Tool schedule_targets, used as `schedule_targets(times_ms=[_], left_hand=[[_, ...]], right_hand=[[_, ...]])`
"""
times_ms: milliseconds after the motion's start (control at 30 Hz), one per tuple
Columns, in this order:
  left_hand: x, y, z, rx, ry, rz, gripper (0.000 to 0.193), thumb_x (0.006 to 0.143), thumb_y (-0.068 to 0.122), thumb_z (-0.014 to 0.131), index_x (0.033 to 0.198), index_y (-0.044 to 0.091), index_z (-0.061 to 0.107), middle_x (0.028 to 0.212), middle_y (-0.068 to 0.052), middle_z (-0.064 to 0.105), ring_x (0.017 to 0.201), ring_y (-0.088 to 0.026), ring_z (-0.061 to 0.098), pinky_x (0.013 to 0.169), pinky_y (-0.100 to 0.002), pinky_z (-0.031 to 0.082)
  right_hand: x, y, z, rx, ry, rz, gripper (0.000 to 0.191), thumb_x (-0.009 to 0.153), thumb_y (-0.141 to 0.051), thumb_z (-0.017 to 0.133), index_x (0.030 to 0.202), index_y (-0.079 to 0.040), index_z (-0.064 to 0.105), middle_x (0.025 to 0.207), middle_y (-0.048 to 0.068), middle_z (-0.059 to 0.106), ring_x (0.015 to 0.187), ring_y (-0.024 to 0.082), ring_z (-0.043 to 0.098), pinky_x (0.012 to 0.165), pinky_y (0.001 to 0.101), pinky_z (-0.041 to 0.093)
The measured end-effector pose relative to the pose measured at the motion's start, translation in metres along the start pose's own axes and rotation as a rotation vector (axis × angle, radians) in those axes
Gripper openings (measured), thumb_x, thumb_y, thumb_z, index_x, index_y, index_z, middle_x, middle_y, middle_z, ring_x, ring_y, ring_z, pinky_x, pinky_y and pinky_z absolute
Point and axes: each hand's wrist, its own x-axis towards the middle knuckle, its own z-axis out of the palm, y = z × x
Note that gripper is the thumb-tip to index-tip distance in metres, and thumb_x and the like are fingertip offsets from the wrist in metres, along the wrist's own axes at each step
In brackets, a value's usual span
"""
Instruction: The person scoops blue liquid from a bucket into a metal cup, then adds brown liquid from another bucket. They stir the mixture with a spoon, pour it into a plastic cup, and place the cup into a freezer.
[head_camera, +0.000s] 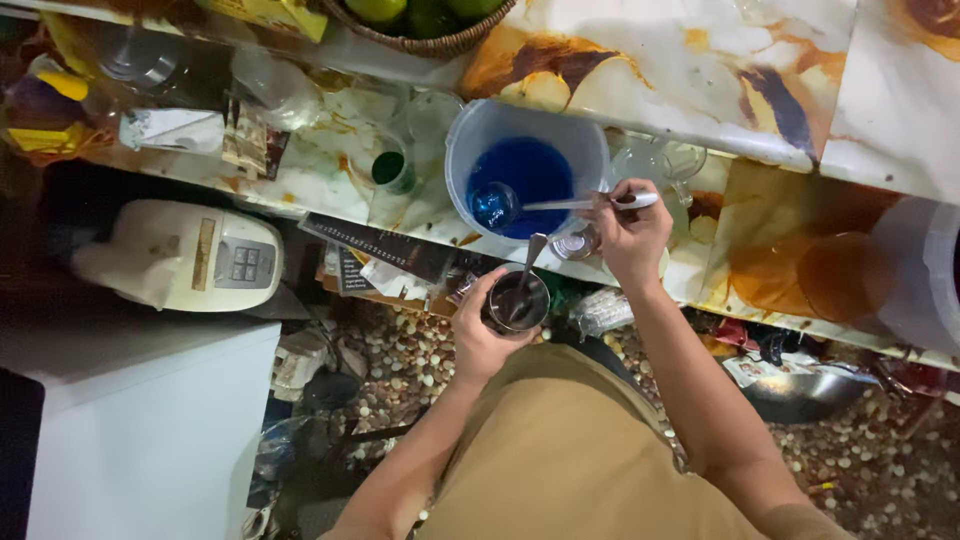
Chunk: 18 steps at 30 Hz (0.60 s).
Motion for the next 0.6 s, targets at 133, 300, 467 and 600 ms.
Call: schedule_targets(times_ms=[133,300,467,600], left_hand=[[0.000,0.000,0.001,0.035,0.020,0.070,0.086,0.059,0.014,0.097,0.136,0.007,0.060,0.128,-0.014,0.069,0.118,-0.031,0.069,0.104,-0.041,0.054],[0.000,0.000,0.004,0.013,0.017,0.051,0.086,0.057,0.013,0.097,0.135,0.007,0.060,0.127,-0.014,0.069,0.117,-0.031,0.069,0.103,-0.040,0.055],[0.000,0.000,0.005,-0.011,0.007,0.040,0.086,0.058,0.013,0.097,0.135,0.006,0.060,0.128,-0.014,0.069,0.116,-0.031,0.070,0.103,-0.040,0.055],[0.000,-0.002,0.005,0.018,0.003,0.015,0.085,0.057,0.012,0.097,0.134,0.007,0.061,0.126,-0.014,0.070,0.115,-0.031,0.070,0.102,-0.041,0.056]], right_hand=[[-0.003,-0.009,-0.005,0.037,-0.001,-0.009,0.015,0.103,0.007,0.065,0.109,0.002,0.052,0.098,0.010,0.063,0.091,0.019,0.074,0.072,0.0329,0.065],[-0.005,-0.023,-0.010,0.044,-0.001,0.069,0.018,0.104,0.003,0.064,0.111,0.000,0.048,0.097,0.012,0.067,0.087,0.027,0.078,0.048,0.0272,0.058],[-0.007,-0.025,-0.013,0.025,-0.016,0.042,0.018,0.104,0.002,0.064,0.113,0.000,0.048,0.102,0.017,0.071,0.089,0.026,0.079,0.053,0.0262,0.059],[-0.008,-0.023,-0.016,0.027,-0.002,0.052,0.019,0.104,0.001,0.065,0.113,-0.001,0.048,0.103,0.018,0.071,0.089,0.026,0.078,0.052,0.0256,0.058]])
